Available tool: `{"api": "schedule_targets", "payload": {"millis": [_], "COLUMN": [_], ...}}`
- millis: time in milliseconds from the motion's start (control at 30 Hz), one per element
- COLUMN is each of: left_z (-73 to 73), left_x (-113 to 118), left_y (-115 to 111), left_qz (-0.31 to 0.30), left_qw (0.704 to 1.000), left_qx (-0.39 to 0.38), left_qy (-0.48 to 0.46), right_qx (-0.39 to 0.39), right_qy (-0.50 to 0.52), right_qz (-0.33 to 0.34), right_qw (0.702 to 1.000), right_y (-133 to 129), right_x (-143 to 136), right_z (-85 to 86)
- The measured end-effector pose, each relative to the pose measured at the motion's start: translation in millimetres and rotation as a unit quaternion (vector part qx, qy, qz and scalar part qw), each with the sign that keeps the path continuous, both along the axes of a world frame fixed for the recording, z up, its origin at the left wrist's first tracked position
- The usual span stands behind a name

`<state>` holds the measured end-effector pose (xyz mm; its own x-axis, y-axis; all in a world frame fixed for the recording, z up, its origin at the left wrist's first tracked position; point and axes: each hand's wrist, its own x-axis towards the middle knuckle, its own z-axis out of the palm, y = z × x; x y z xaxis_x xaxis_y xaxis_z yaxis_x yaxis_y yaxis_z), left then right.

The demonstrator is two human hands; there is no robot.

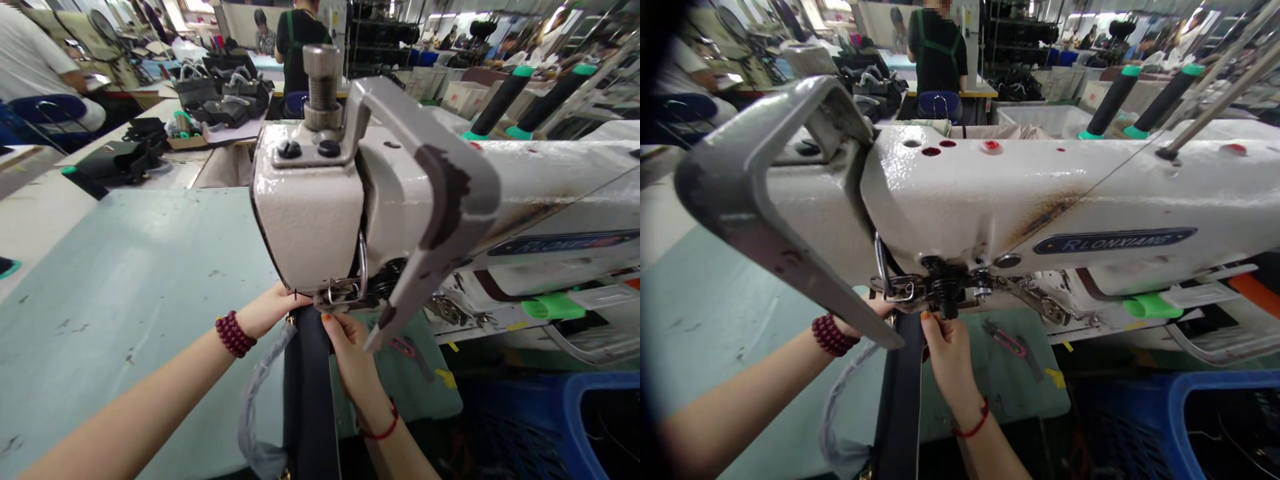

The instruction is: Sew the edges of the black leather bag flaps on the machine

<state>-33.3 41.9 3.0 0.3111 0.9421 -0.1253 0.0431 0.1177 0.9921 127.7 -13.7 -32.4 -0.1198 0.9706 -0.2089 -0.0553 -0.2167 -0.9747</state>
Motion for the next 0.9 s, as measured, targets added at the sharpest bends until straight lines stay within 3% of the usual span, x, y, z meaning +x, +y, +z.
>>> {"api": "schedule_targets", "payload": {"millis": [200,433,600,900], "left_z": [-14.1,-22.3,-21.4,-28.5], "left_x": [3.1,0.6,-3.7,-2.0], "left_y": [-11.7,-15.1,-13.5,-9.8], "left_qz": [-0.001,0.023,-0.017,0.013], "left_qw": [0.995,0.998,0.996,0.997], "left_qx": [-0.078,-0.050,-0.087,-0.068], "left_qy": [-0.058,-0.033,-0.025,-0.047], "right_qx": [-0.039,-0.038,-0.033,0.018], "right_qy": [0.033,-0.012,-0.042,-0.098], "right_qz": [0.023,0.067,0.083,0.078], "right_qw": [0.998,0.997,0.995,0.992], "right_y": [0.5,3.0,0.9,-6.6], "right_x": [9.0,18.7,20.1,19.6], "right_z": [0.5,12.6,22.4,16.9]}}
